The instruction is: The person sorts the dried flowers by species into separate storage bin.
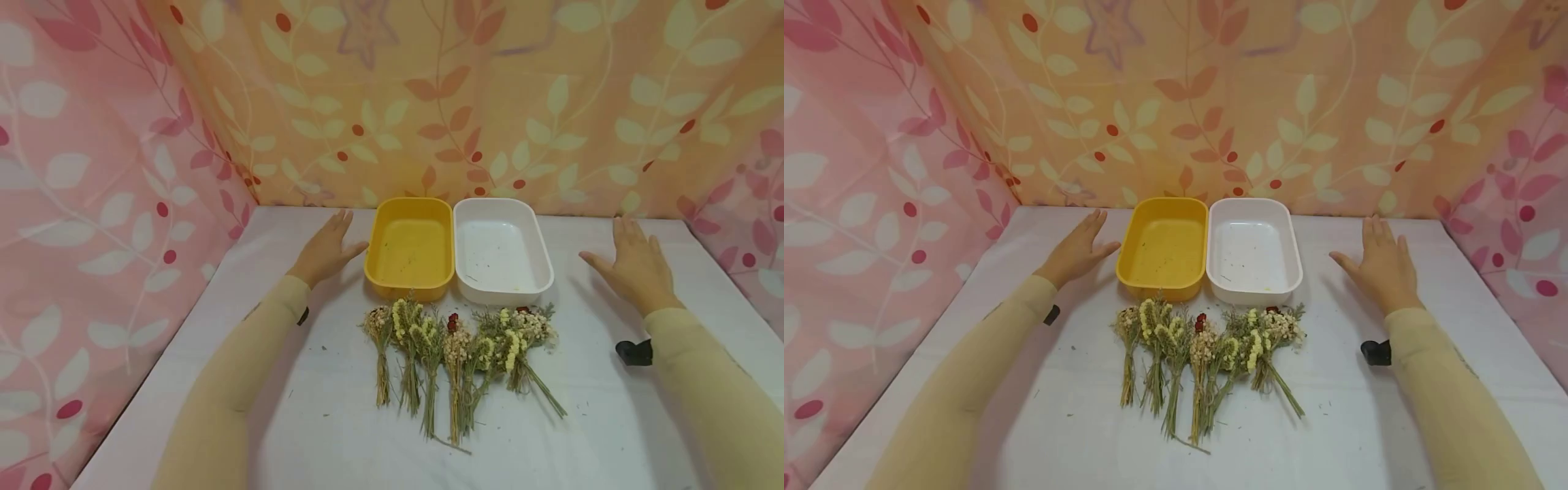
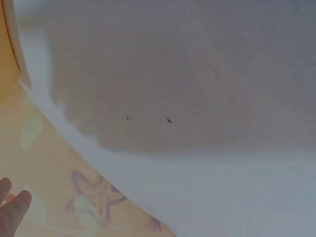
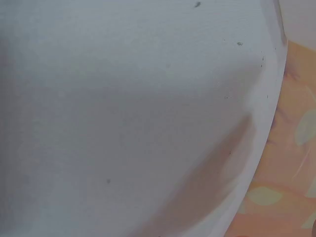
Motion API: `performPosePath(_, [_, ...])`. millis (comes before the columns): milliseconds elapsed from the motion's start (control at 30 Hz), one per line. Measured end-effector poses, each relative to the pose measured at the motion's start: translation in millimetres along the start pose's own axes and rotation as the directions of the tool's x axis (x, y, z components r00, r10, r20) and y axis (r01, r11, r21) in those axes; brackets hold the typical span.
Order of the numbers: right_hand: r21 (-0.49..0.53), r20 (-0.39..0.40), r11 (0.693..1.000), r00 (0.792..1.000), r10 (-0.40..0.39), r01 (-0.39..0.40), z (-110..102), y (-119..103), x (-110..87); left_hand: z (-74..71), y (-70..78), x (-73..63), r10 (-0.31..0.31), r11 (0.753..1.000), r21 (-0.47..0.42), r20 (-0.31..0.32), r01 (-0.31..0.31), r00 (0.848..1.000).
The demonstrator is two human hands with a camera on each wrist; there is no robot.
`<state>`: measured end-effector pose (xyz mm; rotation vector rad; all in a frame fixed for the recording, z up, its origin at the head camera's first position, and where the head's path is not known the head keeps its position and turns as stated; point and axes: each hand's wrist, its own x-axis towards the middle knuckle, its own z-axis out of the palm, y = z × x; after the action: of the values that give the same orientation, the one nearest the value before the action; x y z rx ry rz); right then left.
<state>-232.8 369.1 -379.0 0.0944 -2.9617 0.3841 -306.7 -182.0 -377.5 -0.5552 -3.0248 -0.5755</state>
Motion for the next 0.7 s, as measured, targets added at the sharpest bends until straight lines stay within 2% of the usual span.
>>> performPosePath(267, [0.012,-0.016,0.999,0.999,-0.043,0.043,-2,-7,-4.5,-3.9,9.4,-6.9,-0.038,0.994,-0.104,0.043,0.042,0.998])
performPosePath(467, [0.030,-0.028,0.998,0.998,-0.060,0.061,0,-11,-8.6,-4.9,13.4,-13.9,-0.047,0.990,-0.130,0.066,0.055,0.997])
performPosePath(700, [0.038,-0.042,0.997,0.997,-0.069,0.070,2,-14,-14.9,-7.8,18.2,-21.4,-0.052,0.979,-0.196,0.058,0.063,0.997])
